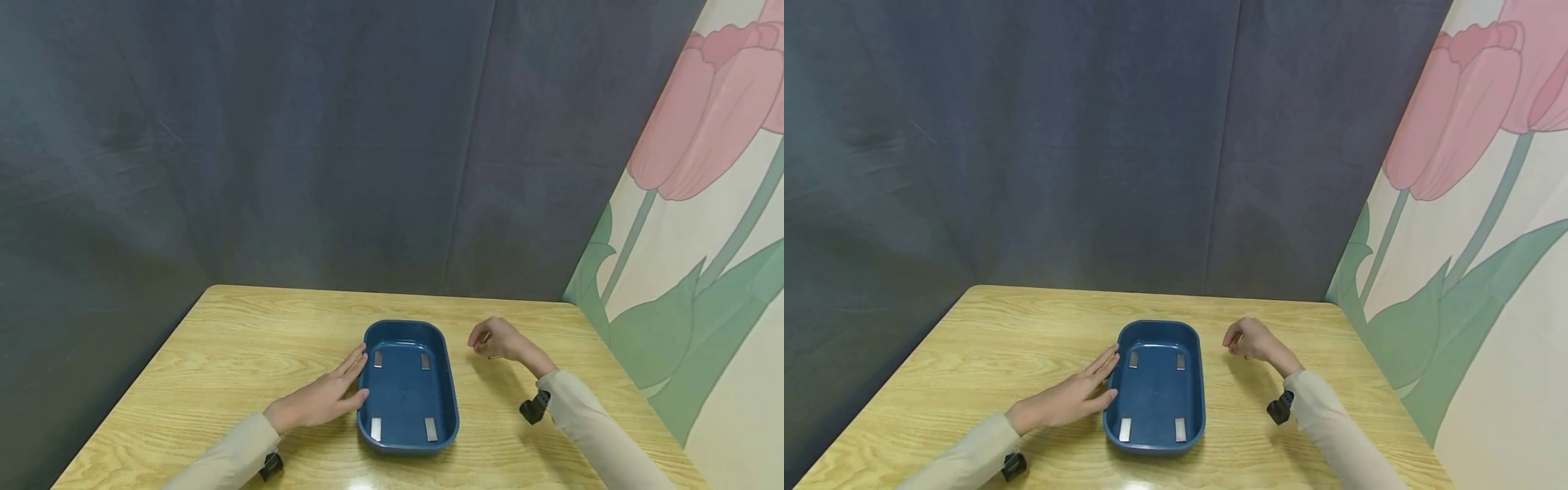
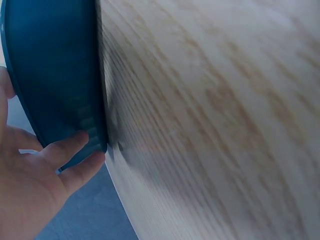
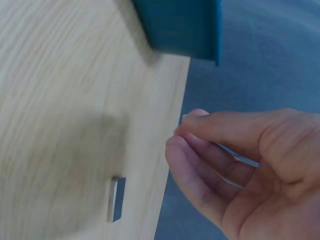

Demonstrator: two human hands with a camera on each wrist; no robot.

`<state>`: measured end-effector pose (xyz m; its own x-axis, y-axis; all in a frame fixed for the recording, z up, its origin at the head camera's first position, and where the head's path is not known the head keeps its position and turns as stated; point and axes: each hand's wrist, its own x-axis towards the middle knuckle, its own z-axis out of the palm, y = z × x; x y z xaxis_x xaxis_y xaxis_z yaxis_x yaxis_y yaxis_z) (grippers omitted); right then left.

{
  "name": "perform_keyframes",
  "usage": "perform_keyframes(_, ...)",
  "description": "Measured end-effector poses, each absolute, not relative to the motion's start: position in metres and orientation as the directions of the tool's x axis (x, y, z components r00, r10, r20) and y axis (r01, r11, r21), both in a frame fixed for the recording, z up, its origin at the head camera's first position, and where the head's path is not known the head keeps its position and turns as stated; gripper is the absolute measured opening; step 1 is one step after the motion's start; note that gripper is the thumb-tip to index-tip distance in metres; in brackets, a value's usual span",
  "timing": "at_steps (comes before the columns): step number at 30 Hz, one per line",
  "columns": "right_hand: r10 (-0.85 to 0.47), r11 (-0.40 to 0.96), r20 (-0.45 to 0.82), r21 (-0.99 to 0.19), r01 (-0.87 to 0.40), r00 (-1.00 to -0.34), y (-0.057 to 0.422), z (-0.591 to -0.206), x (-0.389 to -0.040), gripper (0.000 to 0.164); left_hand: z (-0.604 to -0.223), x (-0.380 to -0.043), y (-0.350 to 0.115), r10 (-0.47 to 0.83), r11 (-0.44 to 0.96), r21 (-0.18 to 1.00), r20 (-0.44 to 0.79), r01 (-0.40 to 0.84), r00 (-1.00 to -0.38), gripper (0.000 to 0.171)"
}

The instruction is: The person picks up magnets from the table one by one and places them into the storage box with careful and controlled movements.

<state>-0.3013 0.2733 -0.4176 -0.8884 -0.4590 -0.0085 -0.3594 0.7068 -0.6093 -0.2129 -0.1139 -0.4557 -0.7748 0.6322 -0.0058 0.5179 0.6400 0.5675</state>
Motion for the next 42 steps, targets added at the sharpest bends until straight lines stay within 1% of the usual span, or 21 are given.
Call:
perform_keyframes(7, -0.425, 0.757, -0.01, -0.552, -0.35, -0.905, 0.28, -0.426, -0.307, 0.016, -0.457, -0.214, -0.115, 0.633, 0.644, 0.563, -0.01, 0.519, -0.774, 0.071)
perform_keyframes(16, -0.389, 0.786, -0.032, -0.533, -0.314, -0.921, 0.29, -0.432, -0.309, 0.02, -0.456, -0.214, -0.115, 0.635, 0.642, 0.561, -0.008, 0.522, -0.773, 0.071)
perform_keyframes(23, -0.4, 0.791, 0.0, -0.506, -0.345, -0.917, 0.295, -0.439, -0.311, 0.016, -0.455, -0.213, -0.115, 0.634, 0.643, 0.563, -0.011, 0.519, -0.773, 0.071)
perform_keyframes(27, -0.401, 0.782, 0.018, -0.514, -0.353, -0.916, 0.297, -0.443, -0.312, 0.018, -0.455, -0.213, -0.114, 0.633, 0.645, 0.563, -0.013, 0.518, -0.774, 0.071)
perform_keyframes(31, -0.409, 0.787, 0.029, -0.495, -0.368, -0.912, 0.299, -0.445, -0.312, 0.019, -0.455, -0.213, -0.114, 0.631, 0.647, 0.561, -0.014, 0.517, -0.775, 0.071)
perform_keyframes(36, -0.392, 0.813, 0.016, -0.462, -0.355, -0.92, 0.301, -0.446, -0.312, 0.02, -0.454, -0.213, -0.114, 0.633, 0.644, 0.565, -0.015, 0.516, -0.774, 0.072)
perform_keyframes(42, -0.389, 0.813, 0.009, -0.467, -0.348, -0.921, 0.303, -0.449, -0.312, 0.019, -0.454, -0.213, -0.114, 0.634, 0.642, 0.564, -0.011, 0.519, -0.773, 0.07)
